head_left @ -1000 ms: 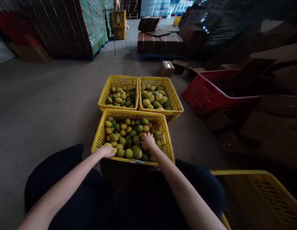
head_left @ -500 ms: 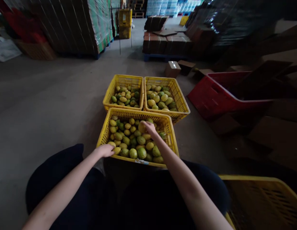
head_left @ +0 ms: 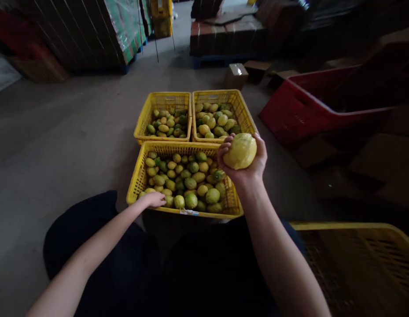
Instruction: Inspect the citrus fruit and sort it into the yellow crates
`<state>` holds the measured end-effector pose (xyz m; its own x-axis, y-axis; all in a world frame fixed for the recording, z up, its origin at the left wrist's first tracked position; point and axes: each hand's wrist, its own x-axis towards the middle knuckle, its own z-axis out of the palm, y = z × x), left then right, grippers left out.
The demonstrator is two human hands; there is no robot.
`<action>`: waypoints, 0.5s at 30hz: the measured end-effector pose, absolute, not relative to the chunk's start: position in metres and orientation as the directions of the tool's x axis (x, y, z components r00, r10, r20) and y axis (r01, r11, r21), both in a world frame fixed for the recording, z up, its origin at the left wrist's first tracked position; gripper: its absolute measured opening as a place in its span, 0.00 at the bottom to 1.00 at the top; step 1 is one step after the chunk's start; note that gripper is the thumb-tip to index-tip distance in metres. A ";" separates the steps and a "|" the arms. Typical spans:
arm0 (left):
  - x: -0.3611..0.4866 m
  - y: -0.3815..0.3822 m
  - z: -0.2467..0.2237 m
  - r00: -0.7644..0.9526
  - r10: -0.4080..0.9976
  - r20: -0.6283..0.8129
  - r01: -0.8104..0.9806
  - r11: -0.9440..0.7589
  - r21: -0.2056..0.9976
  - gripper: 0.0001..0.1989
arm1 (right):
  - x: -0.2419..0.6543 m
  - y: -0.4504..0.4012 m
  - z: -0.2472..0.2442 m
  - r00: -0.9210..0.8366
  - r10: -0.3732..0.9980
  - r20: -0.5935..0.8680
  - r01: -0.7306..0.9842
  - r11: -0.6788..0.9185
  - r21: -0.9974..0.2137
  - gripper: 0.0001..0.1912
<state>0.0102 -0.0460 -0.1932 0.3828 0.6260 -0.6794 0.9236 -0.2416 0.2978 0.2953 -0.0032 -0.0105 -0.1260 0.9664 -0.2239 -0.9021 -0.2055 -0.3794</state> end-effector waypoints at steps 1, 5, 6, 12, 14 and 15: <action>0.013 -0.045 -0.194 0.381 0.634 -0.673 0.924 -0.229 0.307 0.14 | 0.298 -0.003 -0.017 -0.112 0.958 -0.263 -0.924 -0.198 -0.328 0.16; 0.046 -0.037 -0.201 0.383 0.695 -0.609 0.912 -0.181 0.368 0.17 | 0.307 0.006 -0.021 -0.038 0.932 -0.361 -0.969 -0.123 -0.215 0.15; 0.059 -0.034 -0.203 0.391 0.715 -0.580 0.903 -0.174 0.394 0.18 | 0.309 0.008 -0.018 -0.016 0.922 -0.388 -0.976 -0.098 -0.194 0.15; 0.151 -0.002 -0.217 0.486 0.777 -0.400 0.798 -0.208 0.566 0.21 | 0.322 0.007 -0.010 0.011 0.858 -0.513 -0.995 -0.044 -0.094 0.14; 0.173 0.007 -0.219 0.538 0.751 -0.383 0.765 -0.244 0.595 0.20 | 0.326 0.006 -0.013 0.005 0.869 -0.496 -0.996 -0.038 -0.076 0.14; 0.180 0.010 -0.219 0.564 0.740 -0.367 0.743 -0.261 0.617 0.19 | 0.329 0.005 -0.013 0.013 0.871 -0.491 -0.997 -0.028 -0.075 0.13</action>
<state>0.1803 0.0096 -0.2188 0.5642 0.7397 -0.3668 0.7428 -0.2608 0.6166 0.3288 0.0048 -0.0132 0.0125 0.8713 -0.4905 -0.9968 -0.0279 -0.0750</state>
